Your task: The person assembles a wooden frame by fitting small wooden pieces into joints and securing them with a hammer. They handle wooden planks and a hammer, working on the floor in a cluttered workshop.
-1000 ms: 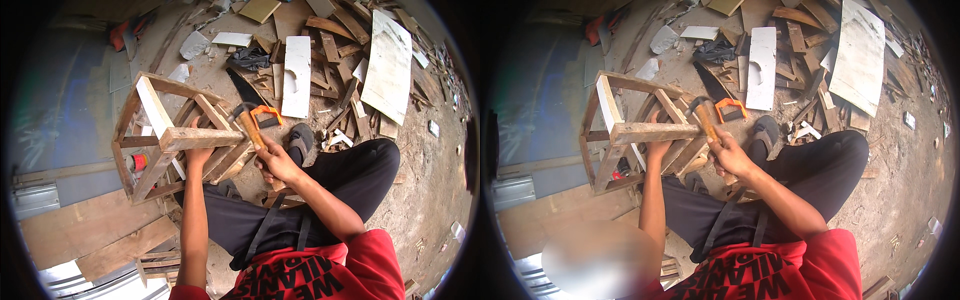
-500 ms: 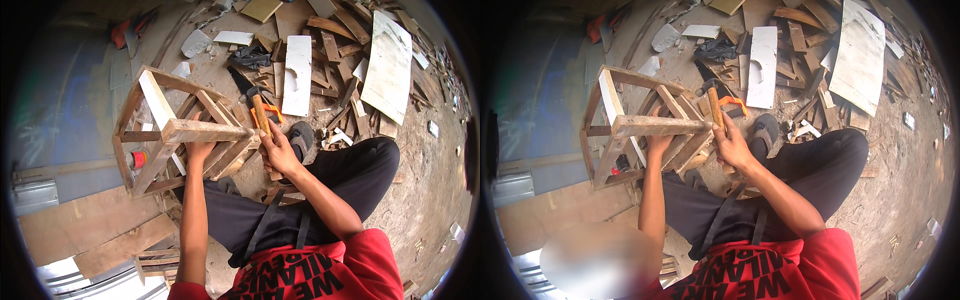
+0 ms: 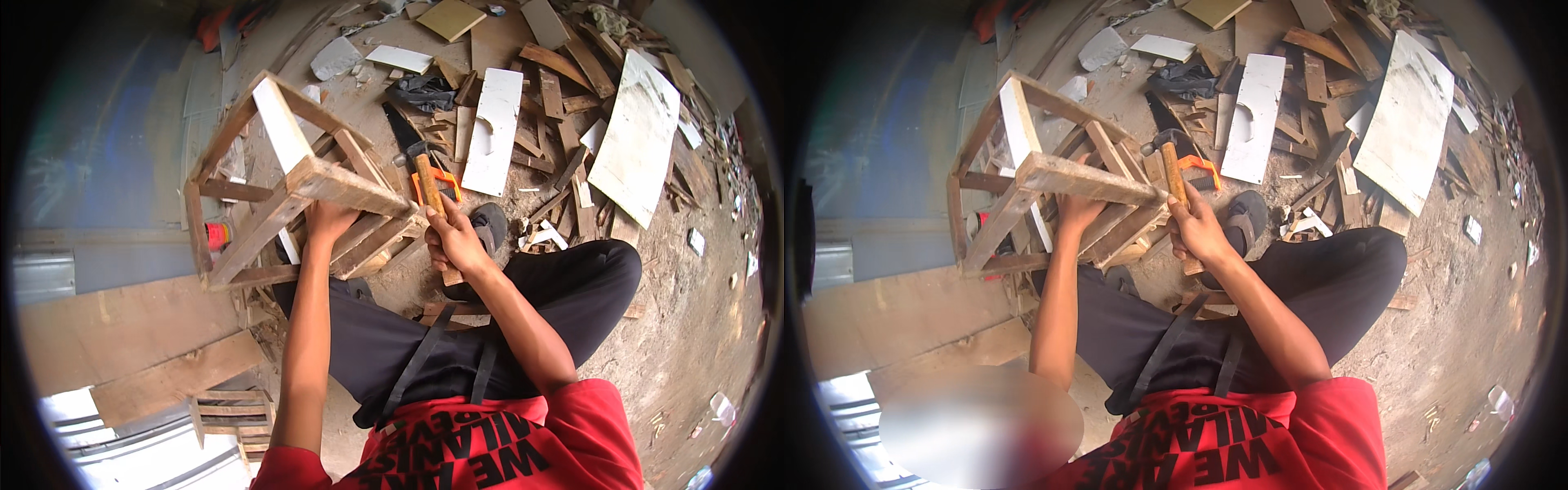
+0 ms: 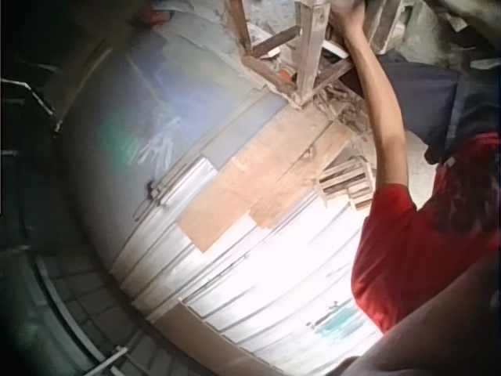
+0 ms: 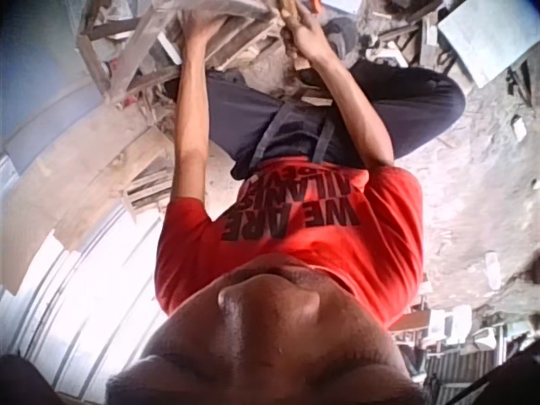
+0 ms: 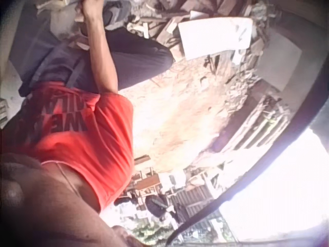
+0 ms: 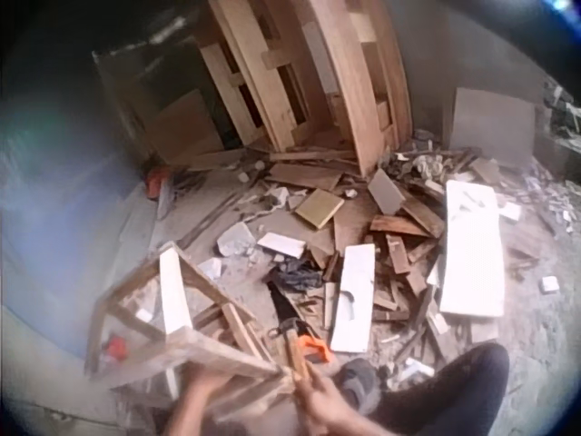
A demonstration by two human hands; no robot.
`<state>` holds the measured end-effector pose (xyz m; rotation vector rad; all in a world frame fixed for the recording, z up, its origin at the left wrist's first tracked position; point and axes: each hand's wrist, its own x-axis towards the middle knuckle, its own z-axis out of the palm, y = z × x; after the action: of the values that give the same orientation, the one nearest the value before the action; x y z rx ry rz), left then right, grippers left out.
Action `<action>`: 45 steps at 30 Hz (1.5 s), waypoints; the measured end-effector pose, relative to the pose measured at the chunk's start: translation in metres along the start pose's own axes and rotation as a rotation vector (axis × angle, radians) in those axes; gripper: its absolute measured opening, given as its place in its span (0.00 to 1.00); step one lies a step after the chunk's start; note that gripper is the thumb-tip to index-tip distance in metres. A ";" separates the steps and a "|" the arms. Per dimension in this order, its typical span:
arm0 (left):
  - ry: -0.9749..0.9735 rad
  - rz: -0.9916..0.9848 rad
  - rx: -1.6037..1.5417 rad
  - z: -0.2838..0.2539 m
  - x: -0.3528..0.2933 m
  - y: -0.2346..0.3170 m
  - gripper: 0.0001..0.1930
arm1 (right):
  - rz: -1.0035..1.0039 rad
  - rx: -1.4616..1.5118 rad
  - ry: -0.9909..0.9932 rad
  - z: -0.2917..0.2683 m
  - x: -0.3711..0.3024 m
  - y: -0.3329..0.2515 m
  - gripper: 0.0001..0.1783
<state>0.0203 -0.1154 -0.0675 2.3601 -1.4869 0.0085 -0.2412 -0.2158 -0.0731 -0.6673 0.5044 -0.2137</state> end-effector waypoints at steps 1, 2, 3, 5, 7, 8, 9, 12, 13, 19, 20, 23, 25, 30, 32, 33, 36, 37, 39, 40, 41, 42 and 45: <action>-0.022 -0.006 -0.001 -0.003 0.001 0.006 0.46 | -0.030 -0.027 0.000 -0.002 0.002 0.001 0.29; -0.078 -0.062 -0.049 -0.007 0.000 0.011 0.43 | 0.047 -0.086 -0.098 -0.008 -0.002 0.000 0.28; -0.087 -0.066 -0.032 -0.007 -0.003 0.011 0.41 | 0.048 -0.056 -0.069 -0.007 -0.003 -0.001 0.28; -0.106 -0.074 0.000 -0.008 -0.003 0.005 0.38 | 0.050 0.002 -0.011 -0.003 -0.003 -0.001 0.28; 0.041 -0.007 -0.008 -0.002 -0.006 -0.001 0.34 | 0.018 -0.058 0.001 -0.006 0.002 0.005 0.28; 0.037 -0.030 -0.011 0.001 -0.006 -0.004 0.34 | 0.034 -0.110 -0.054 -0.014 0.001 0.002 0.29; 0.031 -0.051 -0.020 0.002 -0.005 -0.003 0.34 | 0.050 -0.164 -0.103 -0.015 -0.001 -0.003 0.29; -0.009 -0.101 -0.022 0.002 -0.008 -0.006 0.37 | 0.018 -0.167 -0.074 -0.005 -0.005 0.001 0.30; -0.039 -0.146 -0.008 -0.001 -0.007 -0.002 0.38 | -0.013 -0.142 -0.025 -0.003 -0.004 0.006 0.30; -0.015 -0.101 -0.028 -0.011 -0.008 0.005 0.51 | -0.085 -0.150 0.099 -0.018 -0.001 0.009 0.22; -0.028 -0.092 -0.041 -0.013 -0.009 0.005 0.50 | -0.086 -0.134 0.120 -0.018 0.001 0.011 0.20; 0.004 -0.091 -0.088 -0.012 -0.009 0.004 0.49 | -0.097 -0.117 0.145 -0.023 0.007 0.021 0.16; 0.072 -0.051 -0.081 -0.007 -0.014 -0.002 0.45 | -0.083 -0.117 0.157 -0.022 0.009 0.029 0.14; 0.334 -0.015 -0.234 -0.008 -0.036 -0.003 0.32 | -0.057 -0.157 0.233 -0.019 0.010 0.038 0.15; 0.433 -0.008 -0.343 -0.028 -0.059 0.015 0.18 | -0.064 -0.211 0.287 -0.019 0.010 0.041 0.18; 0.433 -0.024 -0.510 -0.042 -0.076 0.026 0.15 | -0.107 -0.246 0.303 -0.019 0.010 0.044 0.18; 0.588 -0.203 -0.917 -0.055 -0.143 0.041 0.08 | -0.226 -0.318 0.321 -0.015 0.012 0.052 0.17; 0.793 -0.289 -0.941 -0.057 -0.157 0.044 0.07 | -0.232 -0.319 0.310 -0.015 0.013 0.052 0.17; 1.108 -0.382 -0.897 -0.055 -0.171 0.022 0.08 | -0.243 -0.325 0.283 -0.016 0.015 0.050 0.16; 1.172 -0.417 -0.960 -0.050 -0.173 0.004 0.09 | -0.262 -0.333 0.268 -0.018 0.016 0.051 0.14; 1.105 -0.458 -0.985 -0.051 -0.174 -0.011 0.13 | -0.265 -0.342 0.258 -0.020 0.017 0.051 0.16; 1.038 -0.539 -1.008 -0.055 -0.166 -0.022 0.18 | -0.269 -0.351 0.248 -0.023 0.018 0.052 0.19; 0.761 -0.577 -1.082 -0.055 -0.147 -0.051 0.34 | -0.290 -0.317 0.227 -0.023 0.018 0.052 0.22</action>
<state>0.0091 0.0489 -0.0580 1.4900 -0.2524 -0.0301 -0.2361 -0.1946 -0.1286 -1.0339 0.6663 -0.4927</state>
